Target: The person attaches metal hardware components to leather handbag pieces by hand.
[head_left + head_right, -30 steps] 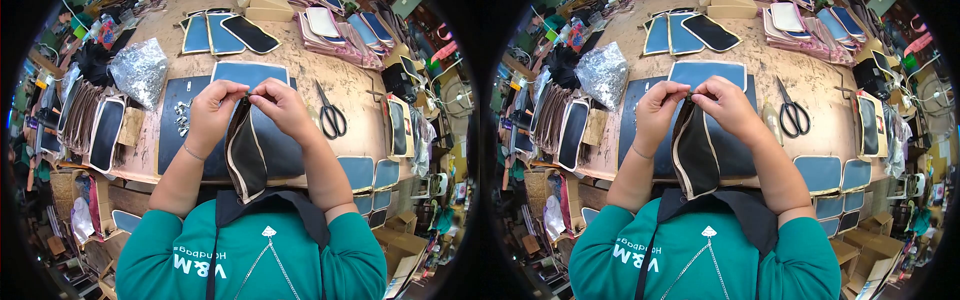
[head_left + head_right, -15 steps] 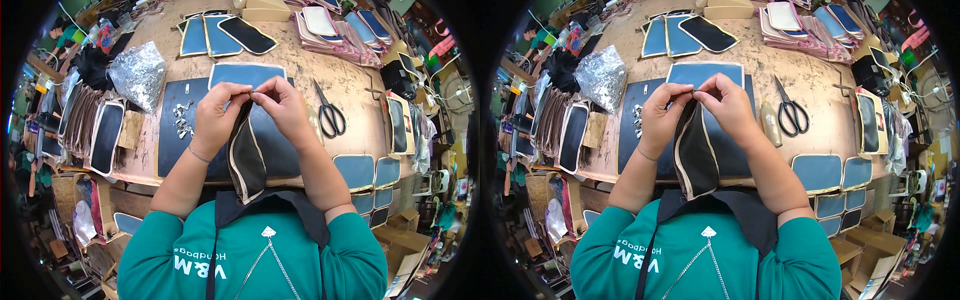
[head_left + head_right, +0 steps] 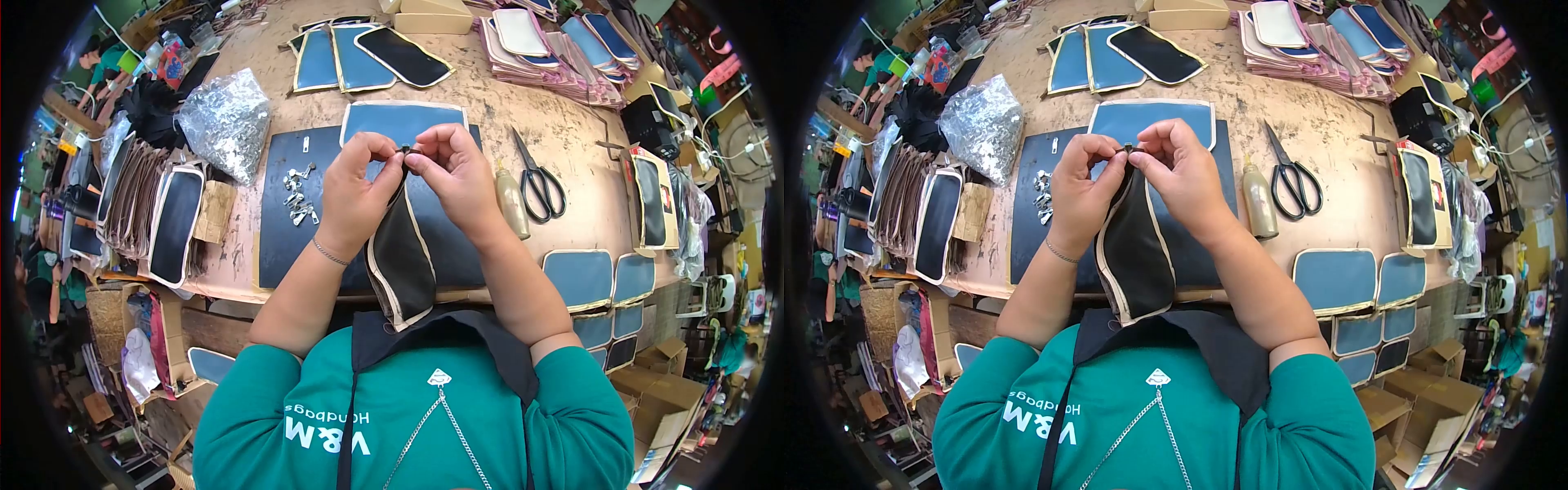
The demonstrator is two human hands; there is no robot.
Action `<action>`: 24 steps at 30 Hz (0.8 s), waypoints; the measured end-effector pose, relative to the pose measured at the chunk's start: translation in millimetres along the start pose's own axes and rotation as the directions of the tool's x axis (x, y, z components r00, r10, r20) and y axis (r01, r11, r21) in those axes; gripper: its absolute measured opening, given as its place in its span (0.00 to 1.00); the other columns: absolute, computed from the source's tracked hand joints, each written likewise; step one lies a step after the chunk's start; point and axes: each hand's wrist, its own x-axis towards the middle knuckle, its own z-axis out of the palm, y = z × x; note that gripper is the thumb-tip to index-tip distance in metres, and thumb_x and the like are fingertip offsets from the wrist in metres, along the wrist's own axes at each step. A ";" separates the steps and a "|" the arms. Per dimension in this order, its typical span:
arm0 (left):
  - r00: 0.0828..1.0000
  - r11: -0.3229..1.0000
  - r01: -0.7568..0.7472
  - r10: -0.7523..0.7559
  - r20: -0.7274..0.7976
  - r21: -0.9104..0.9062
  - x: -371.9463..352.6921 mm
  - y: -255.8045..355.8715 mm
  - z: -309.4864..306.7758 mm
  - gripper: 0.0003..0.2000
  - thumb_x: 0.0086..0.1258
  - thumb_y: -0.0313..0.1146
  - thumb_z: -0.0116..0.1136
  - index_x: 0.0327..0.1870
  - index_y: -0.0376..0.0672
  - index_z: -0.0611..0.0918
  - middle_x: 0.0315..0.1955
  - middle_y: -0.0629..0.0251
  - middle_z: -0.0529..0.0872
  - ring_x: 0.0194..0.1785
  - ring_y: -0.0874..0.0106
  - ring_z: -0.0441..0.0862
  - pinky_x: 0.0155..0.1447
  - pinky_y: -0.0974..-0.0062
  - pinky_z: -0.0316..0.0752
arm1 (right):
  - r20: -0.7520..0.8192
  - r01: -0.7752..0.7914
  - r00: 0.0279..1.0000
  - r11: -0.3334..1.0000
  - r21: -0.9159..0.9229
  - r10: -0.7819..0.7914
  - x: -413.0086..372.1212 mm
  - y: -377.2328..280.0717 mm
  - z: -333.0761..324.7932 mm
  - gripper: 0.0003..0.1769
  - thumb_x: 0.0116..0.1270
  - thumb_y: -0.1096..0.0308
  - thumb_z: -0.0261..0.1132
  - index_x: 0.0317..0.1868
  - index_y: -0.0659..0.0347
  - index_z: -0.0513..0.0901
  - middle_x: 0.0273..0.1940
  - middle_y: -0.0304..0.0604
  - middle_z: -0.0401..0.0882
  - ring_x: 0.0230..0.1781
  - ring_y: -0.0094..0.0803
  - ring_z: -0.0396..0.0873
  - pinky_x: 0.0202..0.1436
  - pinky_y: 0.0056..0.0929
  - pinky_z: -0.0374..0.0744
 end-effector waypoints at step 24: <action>0.993 0.997 0.071 -0.067 0.102 -0.029 4.2 6.5 -11.2 0.11 0.71 0.18 0.62 0.35 0.39 0.71 0.38 0.64 0.83 0.42 0.78 0.77 0.51 0.81 0.73 | 0.130 0.345 0.937 0.796 -0.498 -0.326 -1.0 -28.1 2.0 0.10 0.64 0.80 0.67 0.45 0.63 0.87 0.38 0.46 0.84 0.38 0.40 0.83 0.44 0.32 0.81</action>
